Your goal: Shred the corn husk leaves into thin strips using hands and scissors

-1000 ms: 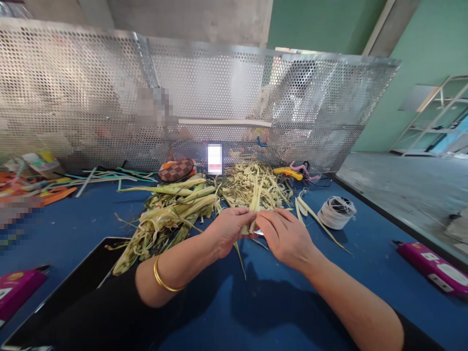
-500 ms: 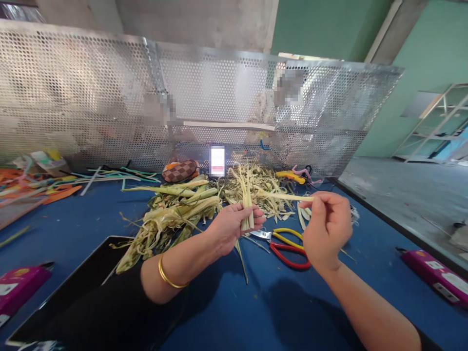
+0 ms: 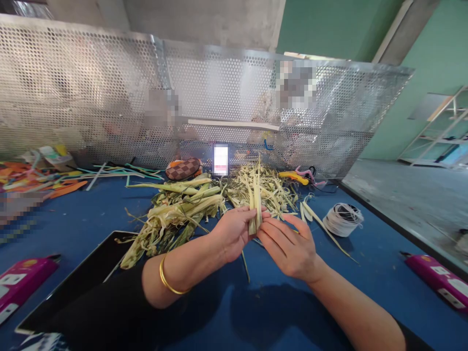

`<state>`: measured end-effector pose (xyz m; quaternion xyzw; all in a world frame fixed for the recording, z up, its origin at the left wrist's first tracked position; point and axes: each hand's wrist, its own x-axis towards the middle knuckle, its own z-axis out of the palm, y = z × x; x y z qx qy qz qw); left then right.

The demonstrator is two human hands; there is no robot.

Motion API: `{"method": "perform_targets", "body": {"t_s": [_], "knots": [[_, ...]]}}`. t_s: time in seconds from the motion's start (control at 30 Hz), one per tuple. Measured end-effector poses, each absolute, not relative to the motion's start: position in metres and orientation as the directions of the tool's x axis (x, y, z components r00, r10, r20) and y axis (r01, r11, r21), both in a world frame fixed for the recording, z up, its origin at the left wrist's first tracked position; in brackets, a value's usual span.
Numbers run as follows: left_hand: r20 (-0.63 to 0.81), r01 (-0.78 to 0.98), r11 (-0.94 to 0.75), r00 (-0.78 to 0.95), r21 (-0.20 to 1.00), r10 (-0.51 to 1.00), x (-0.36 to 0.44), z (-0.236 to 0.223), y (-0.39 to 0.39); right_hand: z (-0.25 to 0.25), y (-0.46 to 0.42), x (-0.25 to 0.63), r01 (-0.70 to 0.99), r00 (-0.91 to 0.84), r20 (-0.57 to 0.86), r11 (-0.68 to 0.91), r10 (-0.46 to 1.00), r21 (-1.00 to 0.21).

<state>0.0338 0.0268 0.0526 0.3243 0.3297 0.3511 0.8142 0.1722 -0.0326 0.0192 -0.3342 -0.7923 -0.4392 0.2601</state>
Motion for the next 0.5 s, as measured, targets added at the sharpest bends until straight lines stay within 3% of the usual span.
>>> {"method": "perform_targets", "body": {"t_s": [0.17,0.3,0.37,0.5], "knots": [[-0.297,-0.363,0.51,0.502,0.78,0.812,0.035,0.0503,0.0246,0.0195,-0.0313,0.1715,0.742,-0.666,0.673,0.385,0.323,0.549],[-0.269,-0.332,0.473,0.507,0.816,0.819,0.0359,0.0491,0.0237,0.0176,-0.0312,0.1733,0.727,-0.667,0.673,0.477,0.32,0.494],[-0.27,-0.351,0.484,0.51,0.802,0.817,0.0357,0.0503,0.0242,0.0179,-0.03,0.1752,0.753,-0.609,0.723,0.525,0.328,0.396],[-0.262,-0.373,0.534,0.576,0.759,0.774,0.0344,0.0549,0.026,0.0209,-0.024,0.179,0.859,-0.275,0.893,0.508,0.357,0.061]]}}
